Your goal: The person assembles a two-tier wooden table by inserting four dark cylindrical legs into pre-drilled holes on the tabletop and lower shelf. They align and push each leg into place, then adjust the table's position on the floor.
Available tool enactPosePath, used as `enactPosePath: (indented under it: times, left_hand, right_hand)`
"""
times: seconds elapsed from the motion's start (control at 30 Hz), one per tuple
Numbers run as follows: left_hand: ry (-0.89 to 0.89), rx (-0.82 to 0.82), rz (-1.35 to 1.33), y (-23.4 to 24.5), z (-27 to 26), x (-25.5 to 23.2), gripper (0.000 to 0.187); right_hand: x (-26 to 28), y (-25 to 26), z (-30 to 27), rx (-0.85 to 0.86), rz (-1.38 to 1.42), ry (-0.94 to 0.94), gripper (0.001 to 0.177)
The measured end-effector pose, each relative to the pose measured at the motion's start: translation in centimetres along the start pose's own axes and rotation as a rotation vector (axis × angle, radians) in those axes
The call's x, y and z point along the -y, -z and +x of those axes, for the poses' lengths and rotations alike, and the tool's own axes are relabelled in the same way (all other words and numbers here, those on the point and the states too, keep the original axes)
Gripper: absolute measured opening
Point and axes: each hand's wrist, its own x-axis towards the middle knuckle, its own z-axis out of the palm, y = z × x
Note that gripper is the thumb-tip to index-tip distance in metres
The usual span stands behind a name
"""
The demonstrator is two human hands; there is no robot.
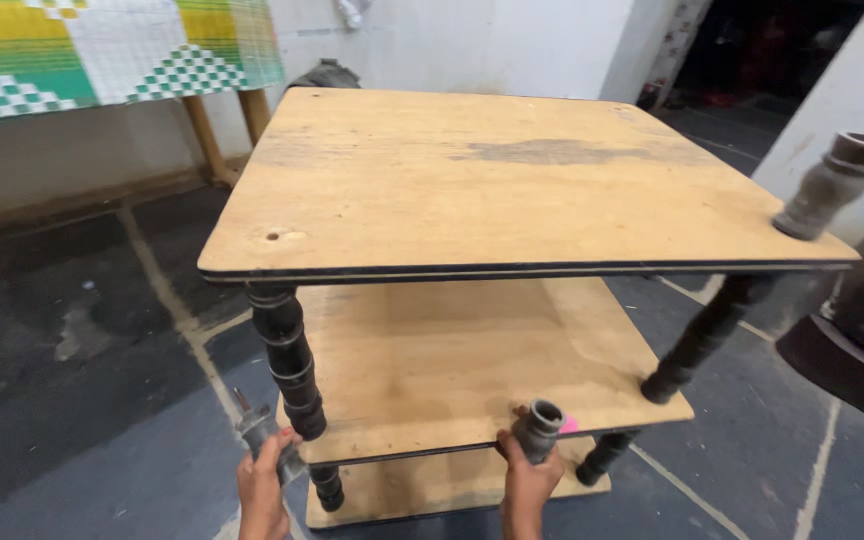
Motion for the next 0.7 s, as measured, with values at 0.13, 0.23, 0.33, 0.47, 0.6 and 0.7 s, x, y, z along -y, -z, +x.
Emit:
enactPosePath:
  times: [0.13, 0.23, 0.33, 0.47, 0.6, 0.7]
  left_hand:
    - [0.08, 0.027, 0.045, -1.5, -0.2, 3.3, 0.029]
    - [0.159, 0.004, 0.069, -3.7, 0.9, 5.5, 0.029]
    - [0.242, -0.032, 0.085, -6.5, 0.8, 8.3, 0.029]
    - [0.214, 0.006, -0.024, -14.0, 2.1, 9.2, 0.028]
    - [0.129, 0.114, -0.223, -24.8, 8.9, 4.0, 0.028]
    - [0.1, 0.119, -0.317, -28.6, 12.6, -0.8, 0.028]
  right_hand:
    - [1.8, 1.9, 3.5, 0.011, -0.044, -0.068, 0.046]
    - [2.6, 3.5, 6.7, 0.023, -0.062, -0.113, 0.045]
    - [2.7, 5.7, 9.7, 0.071, -0.073, -0.128, 0.047]
    - [2.6, 9.2, 13.4, 0.142, -0.113, -0.022, 0.047]
    - [3.6, 11.9, 15.4, 0.138, -0.195, -0.055, 0.047]
    - [4.6, 12.5, 15.0, 0.159, -0.173, -0.098, 0.048]
